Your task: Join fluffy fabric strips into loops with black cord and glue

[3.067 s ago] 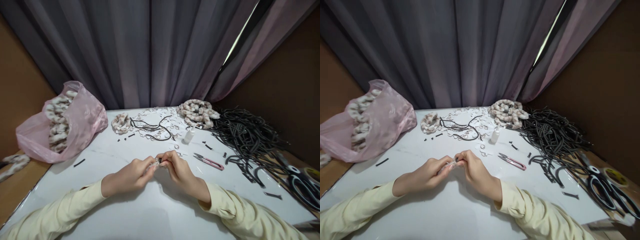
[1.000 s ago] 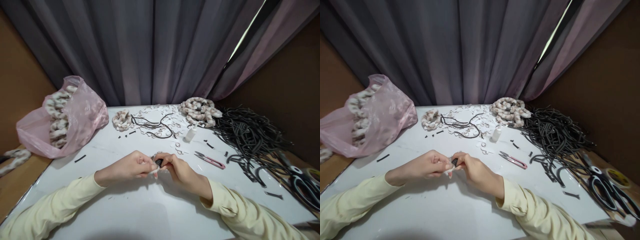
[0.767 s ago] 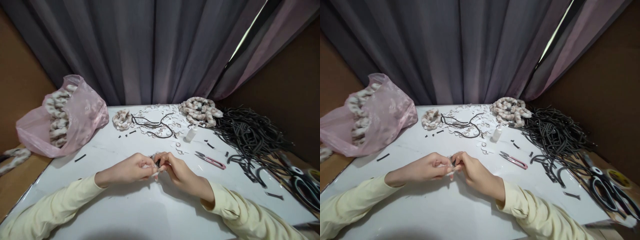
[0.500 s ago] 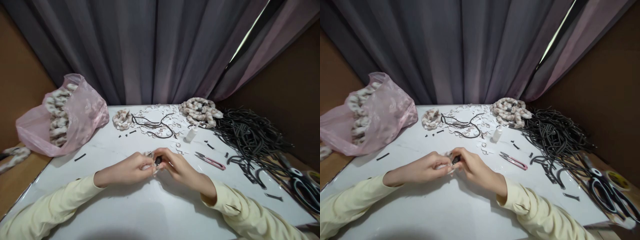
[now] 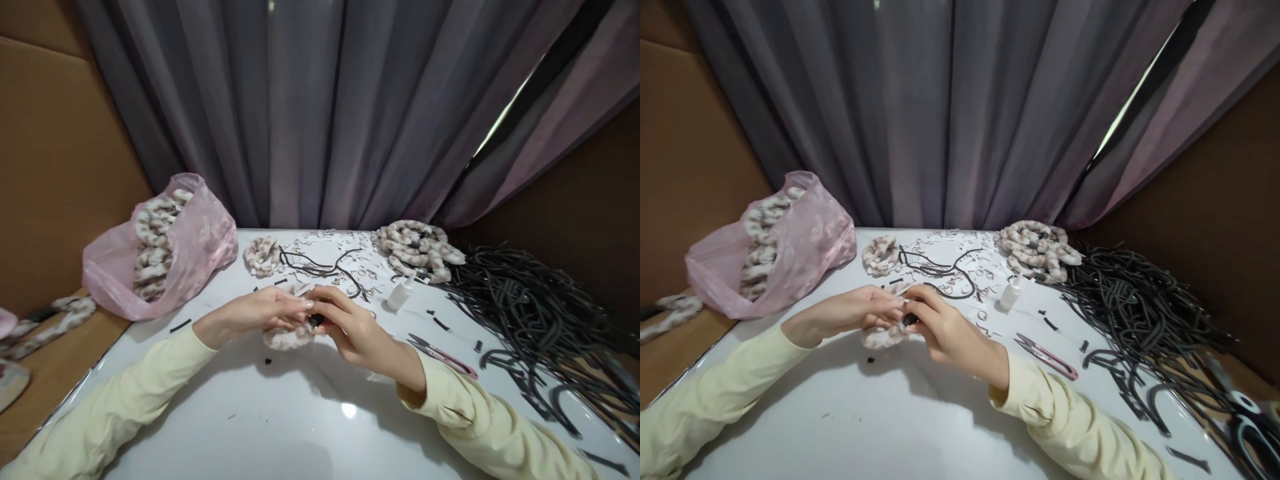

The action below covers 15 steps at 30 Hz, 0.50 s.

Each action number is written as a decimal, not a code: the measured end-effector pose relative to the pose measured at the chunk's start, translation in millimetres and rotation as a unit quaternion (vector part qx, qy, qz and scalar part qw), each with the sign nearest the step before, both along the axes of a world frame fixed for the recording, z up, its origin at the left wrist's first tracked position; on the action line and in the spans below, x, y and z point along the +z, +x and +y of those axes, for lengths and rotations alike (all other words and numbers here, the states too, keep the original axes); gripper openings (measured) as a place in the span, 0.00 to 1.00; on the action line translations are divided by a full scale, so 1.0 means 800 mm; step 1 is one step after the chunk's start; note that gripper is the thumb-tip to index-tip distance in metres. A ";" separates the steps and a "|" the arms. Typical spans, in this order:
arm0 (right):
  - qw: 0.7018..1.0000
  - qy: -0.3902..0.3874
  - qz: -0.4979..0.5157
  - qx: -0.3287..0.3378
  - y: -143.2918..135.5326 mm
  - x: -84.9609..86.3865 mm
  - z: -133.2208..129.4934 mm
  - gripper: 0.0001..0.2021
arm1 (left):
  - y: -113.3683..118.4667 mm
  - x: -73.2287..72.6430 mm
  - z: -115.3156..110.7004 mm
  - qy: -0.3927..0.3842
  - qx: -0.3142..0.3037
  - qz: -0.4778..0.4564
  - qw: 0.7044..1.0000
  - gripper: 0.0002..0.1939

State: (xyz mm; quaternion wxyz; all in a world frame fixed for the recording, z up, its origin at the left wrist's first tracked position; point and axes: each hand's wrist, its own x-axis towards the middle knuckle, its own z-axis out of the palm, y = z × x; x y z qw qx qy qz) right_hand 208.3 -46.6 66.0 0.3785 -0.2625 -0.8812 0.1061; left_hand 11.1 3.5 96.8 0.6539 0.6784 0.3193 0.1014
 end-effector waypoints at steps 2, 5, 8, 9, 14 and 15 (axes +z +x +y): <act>1.000 -0.003 -0.003 0.010 -0.001 0.001 -0.003 0.15 | 0.006 -0.006 -0.005 -0.019 0.020 -0.028 0.999 0.20; 1.000 -0.008 0.004 0.025 -0.002 0.002 -0.005 0.16 | 0.017 -0.012 -0.017 0.013 0.039 -0.038 0.998 0.17; 0.999 -0.017 0.022 0.020 -0.002 0.002 -0.004 0.18 | 0.023 -0.012 -0.026 0.025 0.076 -0.026 0.996 0.16; 0.999 -0.020 0.031 0.016 -0.002 0.002 -0.003 0.18 | 0.024 -0.011 -0.027 0.017 0.082 -0.028 0.996 0.16; 0.999 -0.026 0.046 0.001 -0.001 0.001 -0.002 0.13 | 0.019 -0.011 -0.024 -0.024 0.069 -0.030 0.997 0.17; 0.999 -0.025 0.044 0.000 -0.001 0.001 -0.003 0.11 | 0.018 -0.013 -0.023 -0.026 0.059 -0.031 0.997 0.18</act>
